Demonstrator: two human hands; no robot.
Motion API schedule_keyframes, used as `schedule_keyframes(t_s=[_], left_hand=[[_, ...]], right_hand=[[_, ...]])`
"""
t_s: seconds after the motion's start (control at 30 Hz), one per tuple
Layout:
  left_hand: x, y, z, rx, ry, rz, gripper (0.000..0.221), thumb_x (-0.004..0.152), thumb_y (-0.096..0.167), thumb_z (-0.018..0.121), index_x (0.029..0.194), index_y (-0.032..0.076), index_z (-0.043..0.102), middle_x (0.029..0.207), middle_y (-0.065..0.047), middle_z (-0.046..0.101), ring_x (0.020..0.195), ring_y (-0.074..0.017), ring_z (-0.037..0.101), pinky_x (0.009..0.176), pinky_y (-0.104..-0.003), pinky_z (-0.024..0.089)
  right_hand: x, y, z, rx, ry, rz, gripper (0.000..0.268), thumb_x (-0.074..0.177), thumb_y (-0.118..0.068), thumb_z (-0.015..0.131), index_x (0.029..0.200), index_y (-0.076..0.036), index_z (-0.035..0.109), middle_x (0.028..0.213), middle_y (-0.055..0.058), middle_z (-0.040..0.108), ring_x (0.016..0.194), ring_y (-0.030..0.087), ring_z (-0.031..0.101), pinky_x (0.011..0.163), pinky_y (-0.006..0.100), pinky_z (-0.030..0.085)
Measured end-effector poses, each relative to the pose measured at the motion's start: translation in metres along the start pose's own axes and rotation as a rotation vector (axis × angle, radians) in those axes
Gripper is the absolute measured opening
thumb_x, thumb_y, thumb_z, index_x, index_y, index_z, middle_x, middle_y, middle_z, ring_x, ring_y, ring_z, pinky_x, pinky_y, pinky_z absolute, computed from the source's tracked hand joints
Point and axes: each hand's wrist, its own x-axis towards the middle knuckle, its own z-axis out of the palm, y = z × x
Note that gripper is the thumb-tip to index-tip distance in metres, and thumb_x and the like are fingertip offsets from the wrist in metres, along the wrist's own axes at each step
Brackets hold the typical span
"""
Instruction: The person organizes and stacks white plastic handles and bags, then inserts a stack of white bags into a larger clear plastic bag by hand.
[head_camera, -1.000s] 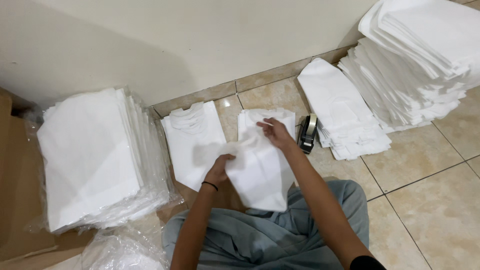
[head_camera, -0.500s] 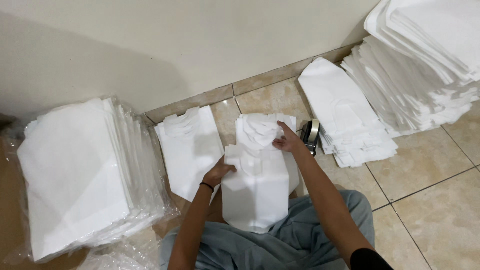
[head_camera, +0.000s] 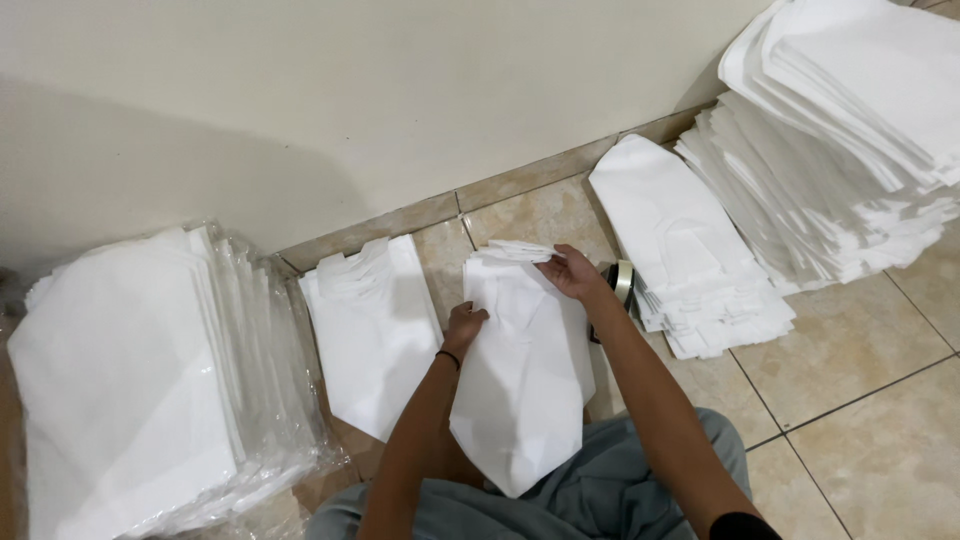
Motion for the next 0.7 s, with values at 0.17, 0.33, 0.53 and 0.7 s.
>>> schedule_keyframes(t_s=[0.17,0.33,0.53,0.7], left_hand=[[-0.012,0.047,0.013,-0.09,0.075,0.06,0.081,0.091,0.034,0.06,0.154,-0.004,0.026,0.154,-0.025,0.034,0.143,-0.0355,0.034,0.116,-0.047,0.036],[-0.011,0.052,0.007,0.012,0.279,0.198,0.06,0.093,0.027,0.064,0.141,-0.001,0.042,0.126,-0.023,0.055,0.123,-0.0331,0.053,0.098,-0.044,0.051],[-0.085,0.055,0.004,0.245,0.283,0.299,0.061,0.097,0.017,0.052,0.149,0.0,0.026,0.142,-0.024,0.031,0.138,-0.0402,0.028,0.117,-0.054,0.032],[-0.082,-0.039,-0.005,0.944,-0.221,0.083,0.106,0.08,0.007,0.06,0.159,0.014,-0.011,0.159,-0.034,0.005,0.148,-0.0506,0.003,0.118,-0.051,0.029]], right_hand=[[-0.018,0.01,-0.004,-0.134,-0.025,-0.036,0.044,0.094,-0.019,0.066,0.123,0.007,0.045,0.109,0.014,0.051,0.108,0.031,0.063,0.095,0.041,0.061],[-0.099,0.016,0.016,-0.312,-0.026,-0.058,0.055,0.093,-0.023,0.07,0.129,0.009,0.044,0.112,0.016,0.051,0.114,0.031,0.06,0.101,0.041,0.057],[-0.139,0.033,-0.047,-0.902,0.119,-0.282,0.065,0.09,-0.034,0.076,0.138,0.001,0.049,0.117,0.023,0.063,0.103,0.031,0.069,0.088,0.041,0.063],[-0.204,0.071,-0.078,-2.046,-0.034,-0.261,0.108,0.072,-0.033,0.083,0.157,-0.025,0.016,0.151,0.025,0.038,0.136,0.046,0.04,0.104,0.061,0.044]])
